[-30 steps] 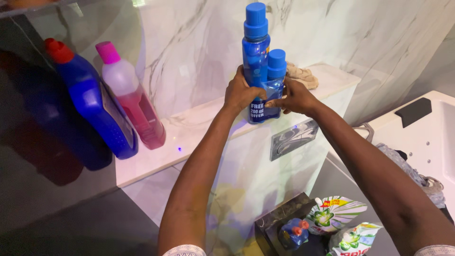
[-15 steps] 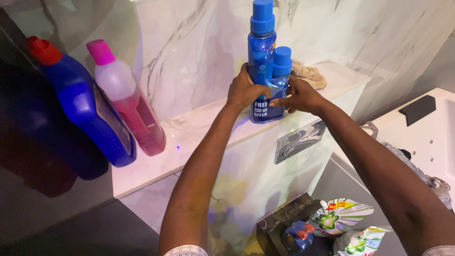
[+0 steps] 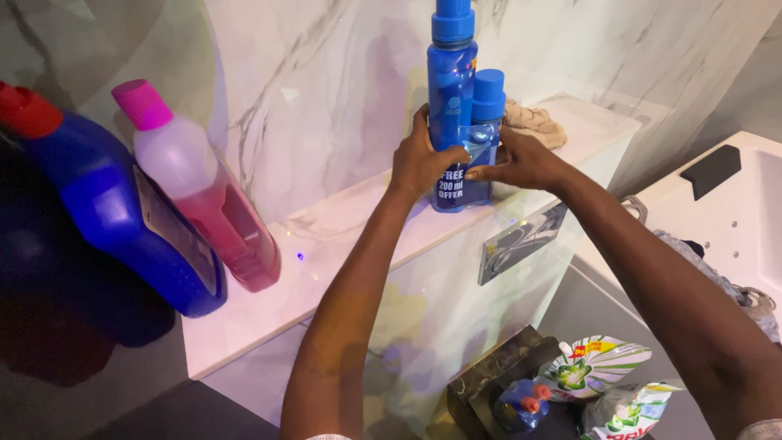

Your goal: The person wipes a pink liquid soap bottle and two blue detergent bottles with a cloth, then places them on a ledge in a bathroom.

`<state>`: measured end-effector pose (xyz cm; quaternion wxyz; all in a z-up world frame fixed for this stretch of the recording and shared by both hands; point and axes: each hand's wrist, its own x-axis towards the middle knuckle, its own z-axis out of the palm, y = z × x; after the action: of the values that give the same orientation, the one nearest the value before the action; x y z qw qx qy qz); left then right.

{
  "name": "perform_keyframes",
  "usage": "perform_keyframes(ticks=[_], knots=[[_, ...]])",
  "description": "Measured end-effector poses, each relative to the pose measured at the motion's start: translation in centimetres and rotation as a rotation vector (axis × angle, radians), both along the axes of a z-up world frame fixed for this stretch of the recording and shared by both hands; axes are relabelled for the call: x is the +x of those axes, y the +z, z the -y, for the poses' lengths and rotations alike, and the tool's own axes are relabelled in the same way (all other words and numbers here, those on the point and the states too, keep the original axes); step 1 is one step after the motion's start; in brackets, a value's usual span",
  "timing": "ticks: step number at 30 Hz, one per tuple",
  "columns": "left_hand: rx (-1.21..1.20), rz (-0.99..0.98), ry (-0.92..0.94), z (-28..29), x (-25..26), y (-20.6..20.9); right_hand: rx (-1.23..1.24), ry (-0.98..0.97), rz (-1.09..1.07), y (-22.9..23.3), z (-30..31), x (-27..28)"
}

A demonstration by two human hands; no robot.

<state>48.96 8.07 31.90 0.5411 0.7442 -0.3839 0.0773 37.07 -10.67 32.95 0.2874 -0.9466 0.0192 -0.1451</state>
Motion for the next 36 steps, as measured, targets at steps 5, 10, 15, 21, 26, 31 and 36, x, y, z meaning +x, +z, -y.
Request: perform_keyframes(ticks=[5, 10, 15, 21, 26, 31, 36], knots=[[-0.493, -0.286, -0.437, 2.7, 1.7, -2.7, 0.414, 0.36, 0.422, -4.4, -1.0, 1.8], [-0.528, -0.438, -0.474, 3.6, 2.6, -2.9, 0.528, 0.051, 0.695, -7.8, -3.8, 3.9], [-0.512, -0.41, -0.416, 3.0, 2.3, -2.8, 0.373, -0.164, 0.808, -7.2, -6.2, 3.2], [-0.539, -0.465, -0.516, 2.3, 1.7, -3.5, 0.346, -0.262, 0.821, -6.7, -8.0, 2.3], [-0.534, -0.544, -0.55, 2.5, 2.8, -4.1, 0.359, -0.245, 0.81, -7.3, -8.0, 1.9], [-0.542, -0.667, -0.726, 2.8, 5.1, -5.3, 0.256, -0.2, 0.877, -9.7, -7.4, 0.9], [-0.527, -0.707, -0.756, 2.5, 5.0, -5.2, 0.692, -0.037, 0.693, -10.5, -2.2, 0.7]])
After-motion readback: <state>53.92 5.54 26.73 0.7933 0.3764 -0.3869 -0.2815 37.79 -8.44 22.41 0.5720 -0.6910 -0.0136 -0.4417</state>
